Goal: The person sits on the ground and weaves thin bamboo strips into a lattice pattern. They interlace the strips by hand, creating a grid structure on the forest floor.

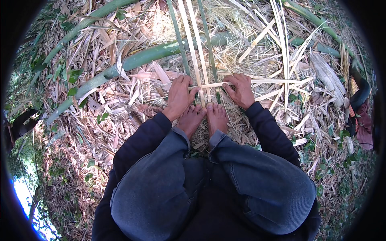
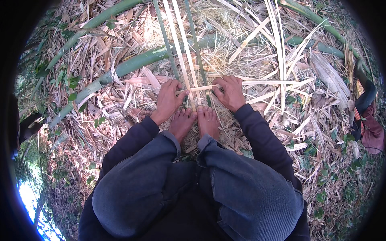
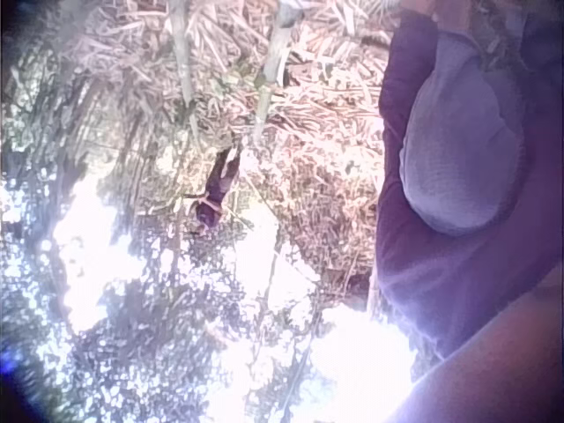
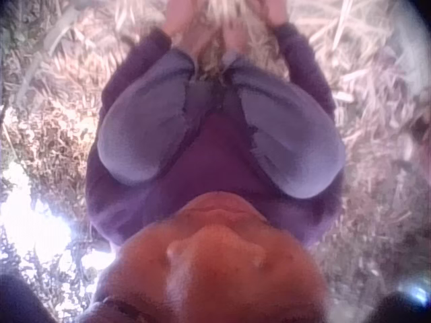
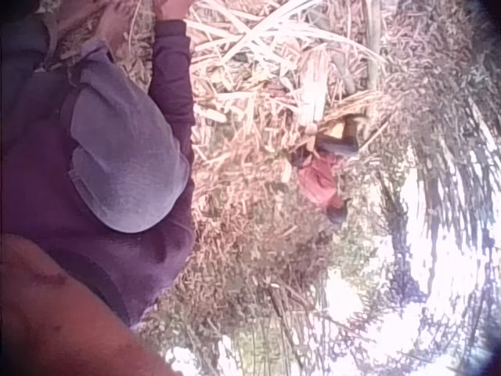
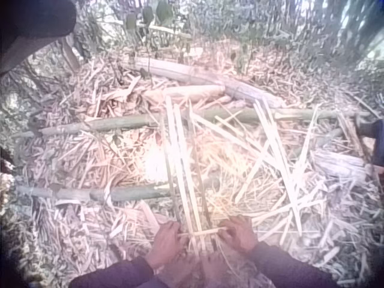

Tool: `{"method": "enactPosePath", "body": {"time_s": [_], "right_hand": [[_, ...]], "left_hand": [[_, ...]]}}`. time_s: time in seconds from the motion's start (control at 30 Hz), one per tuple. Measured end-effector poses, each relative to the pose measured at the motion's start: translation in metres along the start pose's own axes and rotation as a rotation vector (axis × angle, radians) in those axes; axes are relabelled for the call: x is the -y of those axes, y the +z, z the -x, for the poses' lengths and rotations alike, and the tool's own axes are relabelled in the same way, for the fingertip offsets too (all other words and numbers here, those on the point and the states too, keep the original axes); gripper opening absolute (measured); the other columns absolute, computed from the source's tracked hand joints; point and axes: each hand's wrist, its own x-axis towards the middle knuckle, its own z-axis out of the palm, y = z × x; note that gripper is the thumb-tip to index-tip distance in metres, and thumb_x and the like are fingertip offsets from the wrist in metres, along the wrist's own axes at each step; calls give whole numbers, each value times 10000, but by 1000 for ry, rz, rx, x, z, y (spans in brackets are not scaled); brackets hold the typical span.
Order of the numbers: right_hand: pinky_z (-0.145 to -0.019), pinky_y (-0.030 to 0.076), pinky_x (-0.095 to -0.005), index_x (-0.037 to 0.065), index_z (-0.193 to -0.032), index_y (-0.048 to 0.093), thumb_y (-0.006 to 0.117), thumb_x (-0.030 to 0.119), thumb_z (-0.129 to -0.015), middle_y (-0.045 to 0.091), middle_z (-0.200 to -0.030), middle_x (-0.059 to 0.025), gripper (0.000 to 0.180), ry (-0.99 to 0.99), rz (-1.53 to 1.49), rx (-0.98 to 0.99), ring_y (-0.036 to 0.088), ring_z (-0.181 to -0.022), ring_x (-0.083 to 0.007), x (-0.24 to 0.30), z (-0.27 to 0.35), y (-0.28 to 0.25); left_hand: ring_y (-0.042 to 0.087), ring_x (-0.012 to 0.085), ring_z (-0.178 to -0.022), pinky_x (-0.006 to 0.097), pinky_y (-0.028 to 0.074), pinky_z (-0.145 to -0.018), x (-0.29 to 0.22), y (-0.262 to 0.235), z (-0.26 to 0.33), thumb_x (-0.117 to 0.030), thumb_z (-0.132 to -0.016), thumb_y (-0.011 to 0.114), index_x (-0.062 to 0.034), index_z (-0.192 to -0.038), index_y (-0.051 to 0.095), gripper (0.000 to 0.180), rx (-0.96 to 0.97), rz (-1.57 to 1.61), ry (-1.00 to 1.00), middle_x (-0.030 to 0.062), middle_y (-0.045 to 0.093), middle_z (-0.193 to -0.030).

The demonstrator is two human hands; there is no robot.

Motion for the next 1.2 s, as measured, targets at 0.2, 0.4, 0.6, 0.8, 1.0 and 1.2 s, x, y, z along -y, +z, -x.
{"method": "enactPosePath", "body": {"time_s": [0.2, 0.4, 0.6, 0.8, 1.0, 1.2], "right_hand": [[-884, 333, -399, 157, -954, 677, 673, 235, -868, 583, -846, -31, 116, -2, -9, -9, 543, -901, -243, 0, -1, 0], [-881, 334, -399, 155, -949, 676, 676, 237, -863, 581, -844, -31, 119, 0, 2, -7, 544, -894, -240, 0, 0, 1], [-878, 334, -399, 156, -954, 675, 673, 243, -870, 575, -841, -32, 121, 1, 2, -9, 539, -888, -242, -1, 1, 1], [-874, 332, -396, 155, -962, 672, 666, 243, -878, 567, -842, -31, 122, -10, -9, -11, 530, -885, -240, -1, 0, 1], [-875, 331, -394, 155, -967, 671, 665, 239, -876, 573, -850, -31, 124, -8, -5, -7, 530, -887, -239, 0, 0, 1], [-875, 329, -393, 156, -966, 672, 667, 239, -873, 580, -857, -30, 125, -11, -2, -14, 530, -888, -237, -1, 0, 1]], "left_hand": [[533, 340, -803, 438, 432, -741, 0, 0, 0, -212, -814, 765, -22, -895, 552, 298, -10, 0, 0, 133, 541, -840], [534, 337, -802, 436, 432, -742, 0, 0, 0, -218, -808, 771, -25, -890, 552, 303, -12, 3, -7, 127, 541, -829], [537, 338, -806, 438, 432, -743, 0, 1, 0, -218, -808, 772, -22, -889, 550, 307, -7, 4, -11, 130, 543, -827], [543, 350, -838, 444, 439, -762, 0, 0, 0, -207, -814, 766, -21, -900, 549, 299, 13, 1, -28, 140, 545, -855], [547, 360, -863, 449, 447, -775, -2, -2, -1, -203, -817, 762, -23, -910, 549, 294, 44, -7, -39, 145, 547, -879], [538, 345, -803, 443, 431, -738, 1, 1, 0, -211, -811, 769, -20, -891, 548, 303, -16, 0, 4, 137, 545, -828]]}}
